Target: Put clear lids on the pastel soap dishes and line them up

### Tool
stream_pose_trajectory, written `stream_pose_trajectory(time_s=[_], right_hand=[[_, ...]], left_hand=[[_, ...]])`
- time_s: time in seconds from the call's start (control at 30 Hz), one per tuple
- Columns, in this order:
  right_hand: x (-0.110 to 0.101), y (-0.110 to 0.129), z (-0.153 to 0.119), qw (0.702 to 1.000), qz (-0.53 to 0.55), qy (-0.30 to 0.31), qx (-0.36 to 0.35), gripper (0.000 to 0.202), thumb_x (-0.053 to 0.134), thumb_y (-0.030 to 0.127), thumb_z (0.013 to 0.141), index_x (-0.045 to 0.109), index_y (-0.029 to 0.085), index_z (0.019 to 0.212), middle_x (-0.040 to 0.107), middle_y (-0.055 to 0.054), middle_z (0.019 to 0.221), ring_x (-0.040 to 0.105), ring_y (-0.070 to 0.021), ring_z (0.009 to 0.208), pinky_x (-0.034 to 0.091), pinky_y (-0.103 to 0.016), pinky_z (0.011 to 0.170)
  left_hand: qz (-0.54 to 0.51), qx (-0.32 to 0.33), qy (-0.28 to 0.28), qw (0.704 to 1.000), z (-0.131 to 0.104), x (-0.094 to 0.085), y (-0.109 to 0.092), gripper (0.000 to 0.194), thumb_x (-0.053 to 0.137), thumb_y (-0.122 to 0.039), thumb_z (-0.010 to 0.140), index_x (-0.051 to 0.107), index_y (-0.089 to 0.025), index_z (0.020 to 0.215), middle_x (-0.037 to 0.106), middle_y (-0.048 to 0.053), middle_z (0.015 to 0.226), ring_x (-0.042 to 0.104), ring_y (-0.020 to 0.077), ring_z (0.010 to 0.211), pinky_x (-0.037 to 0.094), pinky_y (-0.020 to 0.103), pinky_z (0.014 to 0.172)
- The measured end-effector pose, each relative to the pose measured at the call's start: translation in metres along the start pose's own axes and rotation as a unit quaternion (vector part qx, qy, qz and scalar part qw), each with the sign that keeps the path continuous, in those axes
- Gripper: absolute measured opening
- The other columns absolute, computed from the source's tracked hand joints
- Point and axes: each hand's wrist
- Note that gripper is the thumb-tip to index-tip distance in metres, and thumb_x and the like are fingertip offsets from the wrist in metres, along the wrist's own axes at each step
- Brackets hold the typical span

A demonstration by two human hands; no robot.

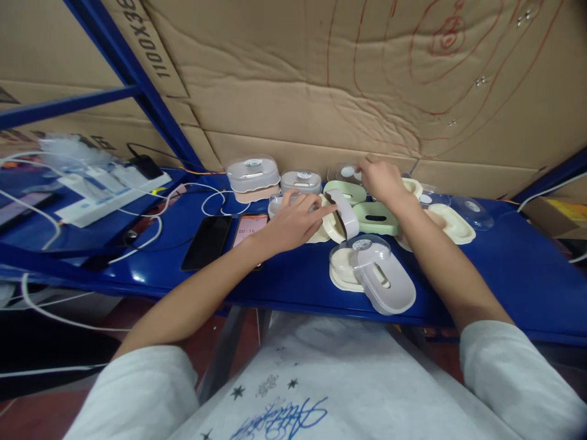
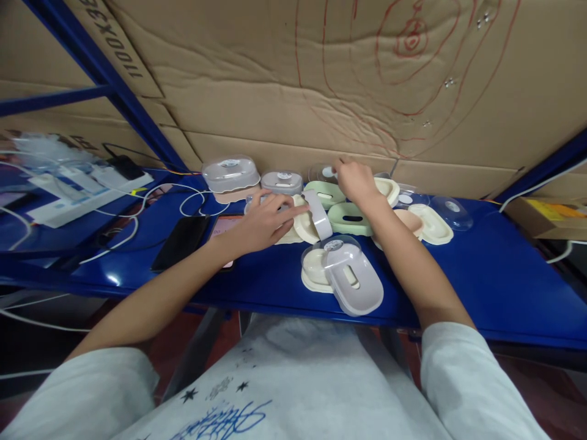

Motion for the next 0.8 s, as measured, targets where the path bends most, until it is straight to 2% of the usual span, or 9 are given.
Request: stream_pose_trajectory(time_s=[0.1, 0.17, 0.27, 0.47, 0.6, 0.67, 0.73, 0.8], right_hand=[[0.003, 0.008, 0.002, 0.989, 0.060, 0.106, -0.082, 0.040, 0.054, 0.021, 0.101, 0.074, 0.023, 0.135, 0.076, -0.013, 0.132, 0.070, -0.0343, 0.123, 0.053, -0.046, 0.105], [0.008, 0.009, 0.001, 0.971, 0.094, 0.186, -0.119, 0.046, 0.065, 0.021, 0.096, 0.071, 0.025, 0.141, 0.074, -0.009, 0.139, 0.069, -0.0321, 0.127, 0.053, -0.042, 0.108], [0.016, 0.005, 0.000, 0.960, 0.104, 0.237, -0.106, 0.058, 0.074, 0.023, 0.091, 0.065, 0.025, 0.149, 0.067, -0.011, 0.150, 0.067, -0.0332, 0.133, 0.054, -0.041, 0.110], [0.020, 0.005, -0.003, 0.962, 0.093, 0.231, -0.111, 0.057, 0.074, 0.029, 0.092, 0.064, 0.026, 0.148, 0.069, -0.013, 0.146, 0.070, -0.0341, 0.129, 0.055, -0.043, 0.106], [0.022, 0.016, -0.007, 0.970, 0.072, 0.206, -0.108, 0.032, 0.063, 0.022, 0.097, 0.077, 0.022, 0.126, 0.077, -0.016, 0.130, 0.074, -0.0354, 0.119, 0.056, -0.040, 0.097], [0.023, 0.019, -0.008, 0.974, 0.066, 0.190, -0.105, 0.027, 0.055, 0.023, 0.101, 0.079, 0.023, 0.115, 0.080, -0.015, 0.122, 0.075, -0.0341, 0.113, 0.056, -0.039, 0.093], [0.024, 0.017, -0.005, 0.977, 0.061, 0.176, -0.103, 0.029, 0.052, 0.026, 0.103, 0.078, 0.024, 0.117, 0.080, -0.014, 0.122, 0.075, -0.0335, 0.114, 0.056, -0.039, 0.095], [0.021, 0.009, 0.000, 0.981, 0.054, 0.160, -0.095, 0.034, 0.051, 0.029, 0.105, 0.074, 0.022, 0.128, 0.078, -0.015, 0.128, 0.072, -0.0348, 0.120, 0.055, -0.043, 0.100]], left_hand=[[-0.005, 0.001, 0.004, 1.000, -0.001, 0.001, 0.002, 0.055, 0.044, -0.018, 0.106, 0.052, -0.030, 0.159, 0.063, 0.014, 0.129, 0.059, 0.0303, 0.121, 0.034, 0.056, 0.115], [-0.001, 0.003, 0.009, 1.000, -0.001, 0.002, 0.002, 0.057, 0.043, -0.017, 0.105, 0.049, -0.030, 0.161, 0.063, 0.014, 0.129, 0.058, 0.0300, 0.119, 0.035, 0.055, 0.113], [0.015, 0.007, 0.010, 1.000, -0.001, 0.003, 0.002, 0.058, 0.040, -0.018, 0.106, 0.046, -0.030, 0.162, 0.063, 0.014, 0.127, 0.058, 0.0292, 0.117, 0.036, 0.054, 0.110], [0.013, 0.008, 0.011, 1.000, -0.002, 0.003, 0.002, 0.056, 0.039, -0.018, 0.107, 0.046, -0.028, 0.162, 0.063, 0.014, 0.126, 0.059, 0.0290, 0.117, 0.036, 0.053, 0.111], [-0.024, 0.018, 0.010, 0.999, -0.003, 0.005, 0.005, 0.060, 0.040, -0.011, 0.104, 0.050, -0.029, 0.160, 0.063, 0.013, 0.129, 0.059, 0.0288, 0.124, 0.034, 0.056, 0.115], [-0.071, 0.024, 0.013, 0.997, -0.003, 0.006, 0.007, 0.065, 0.041, -0.005, 0.099, 0.050, -0.029, 0.159, 0.063, 0.012, 0.134, 0.059, 0.0262, 0.127, 0.036, 0.051, 0.115], [-0.103, 0.013, 0.011, 0.994, -0.002, 0.005, 0.009, 0.065, 0.040, -0.003, 0.097, 0.051, -0.025, 0.157, 0.063, 0.011, 0.138, 0.059, 0.0240, 0.131, 0.040, 0.044, 0.112], [-0.094, -0.026, 0.003, 0.995, 0.000, 0.005, 0.012, 0.059, 0.038, -0.004, 0.098, 0.054, -0.022, 0.153, 0.066, 0.011, 0.140, 0.060, 0.0245, 0.133, 0.042, 0.043, 0.110]])
Point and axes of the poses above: each hand's wrist, its own z-axis towards the middle knuckle, its own x-axis out of the palm, y = z × x
